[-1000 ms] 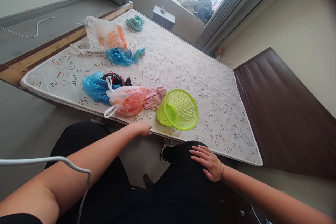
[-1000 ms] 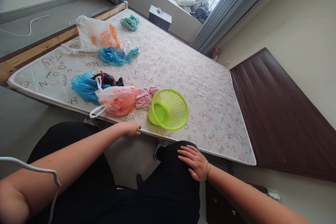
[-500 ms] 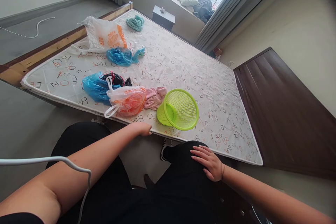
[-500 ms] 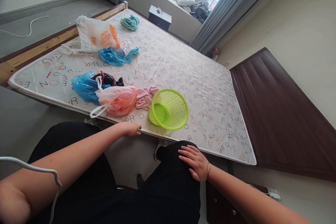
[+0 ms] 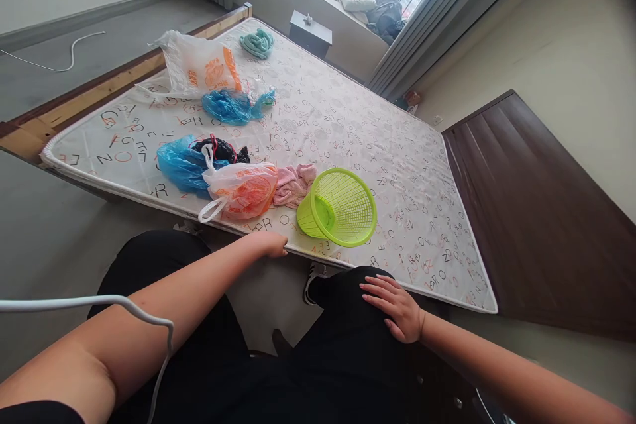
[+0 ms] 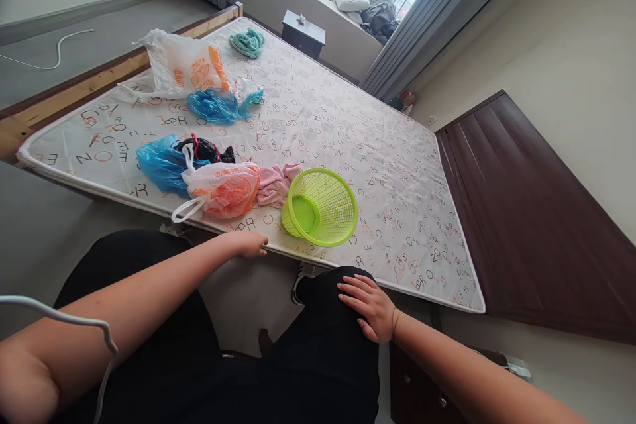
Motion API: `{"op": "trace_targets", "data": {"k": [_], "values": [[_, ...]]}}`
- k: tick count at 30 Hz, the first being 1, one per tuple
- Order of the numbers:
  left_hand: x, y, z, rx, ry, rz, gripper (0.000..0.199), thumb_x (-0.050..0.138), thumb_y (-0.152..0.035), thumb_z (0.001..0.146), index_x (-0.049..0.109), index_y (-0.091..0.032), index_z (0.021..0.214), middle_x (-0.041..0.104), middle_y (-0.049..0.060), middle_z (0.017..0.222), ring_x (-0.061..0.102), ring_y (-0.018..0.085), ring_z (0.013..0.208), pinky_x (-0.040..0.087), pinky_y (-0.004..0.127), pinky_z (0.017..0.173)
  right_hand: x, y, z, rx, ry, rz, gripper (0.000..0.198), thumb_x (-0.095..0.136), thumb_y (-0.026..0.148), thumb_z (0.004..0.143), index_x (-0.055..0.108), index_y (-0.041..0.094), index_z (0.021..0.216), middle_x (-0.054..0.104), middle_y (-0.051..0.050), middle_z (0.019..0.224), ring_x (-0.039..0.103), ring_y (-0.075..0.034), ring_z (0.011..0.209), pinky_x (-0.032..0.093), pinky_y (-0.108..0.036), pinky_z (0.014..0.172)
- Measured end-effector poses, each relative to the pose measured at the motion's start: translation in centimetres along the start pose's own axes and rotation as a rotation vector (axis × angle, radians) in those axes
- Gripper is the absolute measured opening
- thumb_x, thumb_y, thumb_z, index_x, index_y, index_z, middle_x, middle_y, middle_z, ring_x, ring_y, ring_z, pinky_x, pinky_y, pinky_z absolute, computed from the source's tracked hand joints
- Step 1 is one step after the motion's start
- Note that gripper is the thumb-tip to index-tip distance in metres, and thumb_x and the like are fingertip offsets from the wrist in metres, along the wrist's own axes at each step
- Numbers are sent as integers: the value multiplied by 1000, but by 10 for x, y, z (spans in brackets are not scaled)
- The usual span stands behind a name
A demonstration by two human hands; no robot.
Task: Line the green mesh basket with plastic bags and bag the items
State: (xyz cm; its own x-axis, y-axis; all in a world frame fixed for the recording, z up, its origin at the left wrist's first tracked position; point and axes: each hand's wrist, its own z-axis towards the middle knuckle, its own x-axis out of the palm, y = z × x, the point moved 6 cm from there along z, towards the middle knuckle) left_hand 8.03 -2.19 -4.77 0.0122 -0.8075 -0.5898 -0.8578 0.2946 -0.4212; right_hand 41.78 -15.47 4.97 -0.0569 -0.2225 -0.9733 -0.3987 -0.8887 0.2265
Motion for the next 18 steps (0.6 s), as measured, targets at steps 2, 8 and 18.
{"op": "trace_targets", "data": {"k": [2, 8, 18], "values": [[3, 1, 1, -3, 33, 16, 50, 58, -42, 98, 63, -17, 141, 66, 23, 139, 64, 39, 129, 50, 48, 105, 0, 0, 0, 6, 6, 5, 66, 46, 35, 87, 51, 15, 150, 55, -14, 154, 42, -32, 150, 36, -53, 119], [3, 1, -1, -10, 49, 30, 51, 55, -43, 99, 61, -18, 142, 64, 21, 142, 62, 37, 130, 50, 46, 105, 2, -1, -1, 14, 14, 19, 65, 46, 36, 88, 52, 16, 150, 54, -14, 155, 42, -32, 151, 36, -54, 119], [5, 2, 2, -11, 56, 33, 52, 55, -44, 98, 61, -16, 142, 64, 22, 142, 62, 38, 130, 50, 47, 104, -1, 0, 0, 3, -2, 6, 65, 46, 37, 89, 52, 16, 150, 55, -14, 154, 42, -31, 150, 37, -52, 119]]}}
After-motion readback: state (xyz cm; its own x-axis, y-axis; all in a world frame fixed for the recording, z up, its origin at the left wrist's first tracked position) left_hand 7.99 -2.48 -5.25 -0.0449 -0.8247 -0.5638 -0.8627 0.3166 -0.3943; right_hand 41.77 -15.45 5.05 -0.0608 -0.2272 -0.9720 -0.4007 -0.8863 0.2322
